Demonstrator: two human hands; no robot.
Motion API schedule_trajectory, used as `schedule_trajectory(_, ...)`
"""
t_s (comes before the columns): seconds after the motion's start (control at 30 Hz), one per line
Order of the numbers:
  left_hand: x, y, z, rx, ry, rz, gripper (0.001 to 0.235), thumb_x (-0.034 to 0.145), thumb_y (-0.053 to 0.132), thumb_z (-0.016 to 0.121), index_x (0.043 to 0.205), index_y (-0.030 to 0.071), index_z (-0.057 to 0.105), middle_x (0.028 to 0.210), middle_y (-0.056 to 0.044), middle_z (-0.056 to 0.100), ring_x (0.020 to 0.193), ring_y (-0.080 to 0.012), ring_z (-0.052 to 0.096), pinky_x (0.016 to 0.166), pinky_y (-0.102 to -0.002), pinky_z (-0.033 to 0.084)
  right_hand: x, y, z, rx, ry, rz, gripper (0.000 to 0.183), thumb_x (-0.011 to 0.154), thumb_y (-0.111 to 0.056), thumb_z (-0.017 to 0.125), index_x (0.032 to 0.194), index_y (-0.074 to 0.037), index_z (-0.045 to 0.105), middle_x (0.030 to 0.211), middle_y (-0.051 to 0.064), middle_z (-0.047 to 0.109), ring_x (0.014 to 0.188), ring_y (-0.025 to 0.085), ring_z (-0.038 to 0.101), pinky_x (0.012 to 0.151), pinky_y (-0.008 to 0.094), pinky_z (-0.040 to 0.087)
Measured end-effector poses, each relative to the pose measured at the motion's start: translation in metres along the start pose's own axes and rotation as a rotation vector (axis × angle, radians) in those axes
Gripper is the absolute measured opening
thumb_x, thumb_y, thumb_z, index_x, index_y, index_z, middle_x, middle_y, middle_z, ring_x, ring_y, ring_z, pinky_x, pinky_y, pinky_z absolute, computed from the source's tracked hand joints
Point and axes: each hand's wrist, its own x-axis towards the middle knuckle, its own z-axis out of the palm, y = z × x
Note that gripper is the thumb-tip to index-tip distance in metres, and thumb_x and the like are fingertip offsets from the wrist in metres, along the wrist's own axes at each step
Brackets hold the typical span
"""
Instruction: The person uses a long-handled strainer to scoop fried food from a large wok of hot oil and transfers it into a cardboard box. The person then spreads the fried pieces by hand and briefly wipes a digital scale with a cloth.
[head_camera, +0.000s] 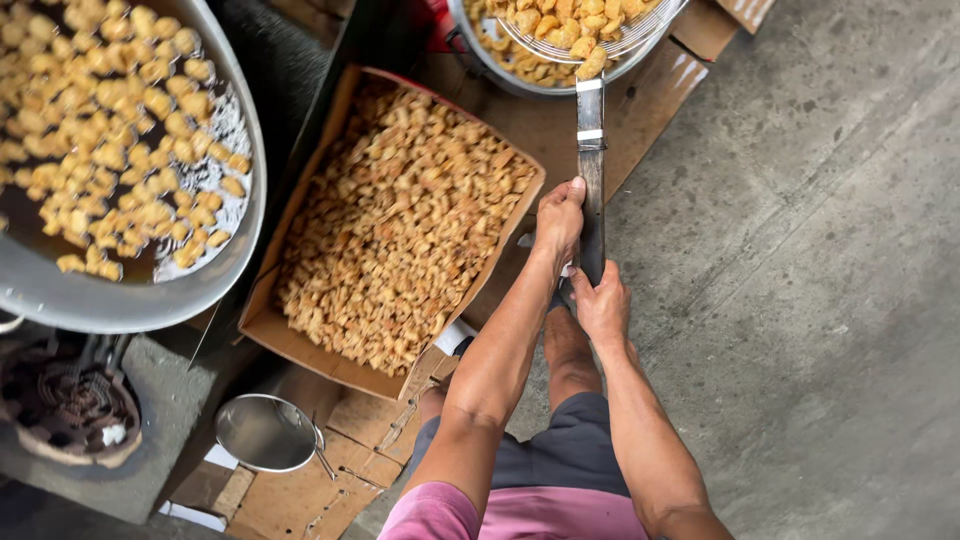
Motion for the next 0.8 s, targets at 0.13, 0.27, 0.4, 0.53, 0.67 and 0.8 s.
schedule_trajectory(0.13, 0.026, -0.011, 0.039, -0.173, -0.127, -0.113, 0.035, 0.105, 0.036, 0.061, 0.103, 0.004, 0.075, 0.087, -0.001, 0.068, 0.076, -0.0114, 0.055, 0.073, -0.03, 0.049, 0.033, 0.014, -0.019, -0.076, -0.028, 0.066, 0.032, 0.098, -0.029, 0.07, 0.108, -0.001, 0.058, 0.075, 0.016, 0.074, 0.066, 0.03, 0.075, 0.057, 0.042, 0.056)
schedule_trajectory(0.27, 0.041, -0.014, 0.057, -0.289, -0.255, -0.277, 0.037, 0.106, 0.04, 0.054, 0.09, 0.009, 0.065, 0.07, 0.001, 0.055, 0.061, -0.0141, 0.046, 0.053, -0.034, 0.042, 0.055, 0.023, -0.025, -0.139, 0.075, -0.019, 0.031, 0.097, -0.02, 0.068, 0.116, 0.002, 0.057, 0.081, 0.024, 0.072, 0.075, 0.044, 0.072, 0.063, 0.051, 0.055)
schedule_trajectory(0.4, 0.051, -0.011, 0.073, -0.427, -0.28, -0.35, 0.035, 0.107, 0.039, 0.051, 0.095, 0.008, 0.063, 0.075, -0.002, 0.057, 0.066, -0.0159, 0.051, 0.06, -0.033, 0.046, 0.077, 0.034, -0.029, -0.139, 0.101, -0.028, 0.034, 0.095, -0.016, 0.067, 0.121, 0.002, 0.056, 0.085, 0.028, 0.07, 0.082, 0.049, 0.069, 0.067, 0.056, 0.055)
schedule_trajectory(0.53, 0.061, -0.009, 0.078, -0.565, -0.393, -0.395, 0.039, 0.11, 0.042, 0.044, 0.099, 0.006, 0.057, 0.081, -0.006, 0.058, 0.07, -0.0183, 0.054, 0.063, -0.034, 0.049, 0.085, 0.044, -0.023, -0.178, 0.121, -0.066, 0.033, 0.097, -0.012, 0.065, 0.125, 0.001, 0.054, 0.101, 0.029, 0.068, 0.094, 0.049, 0.067, 0.078, 0.057, 0.053)
schedule_trajectory(0.67, 0.064, -0.007, 0.082, -0.648, -0.482, -0.418, 0.034, 0.112, 0.036, 0.041, 0.111, 0.007, 0.058, 0.087, -0.004, 0.057, 0.075, -0.0163, 0.054, 0.067, -0.032, 0.049, 0.091, 0.047, -0.02, -0.198, 0.143, -0.077, 0.035, 0.098, -0.009, 0.064, 0.128, 0.001, 0.048, 0.116, 0.03, 0.063, 0.106, 0.05, 0.063, 0.086, 0.056, 0.052)
schedule_trajectory(0.8, 0.064, -0.003, 0.085, -0.685, -0.541, -0.412, 0.036, 0.112, 0.036, 0.04, 0.112, 0.004, 0.057, 0.087, -0.005, 0.057, 0.075, -0.0158, 0.054, 0.067, -0.031, 0.049, 0.093, 0.046, -0.02, -0.168, 0.134, -0.041, 0.042, 0.096, -0.007, 0.064, 0.132, 0.002, 0.045, 0.12, 0.03, 0.059, 0.112, 0.05, 0.061, 0.091, 0.056, 0.051)
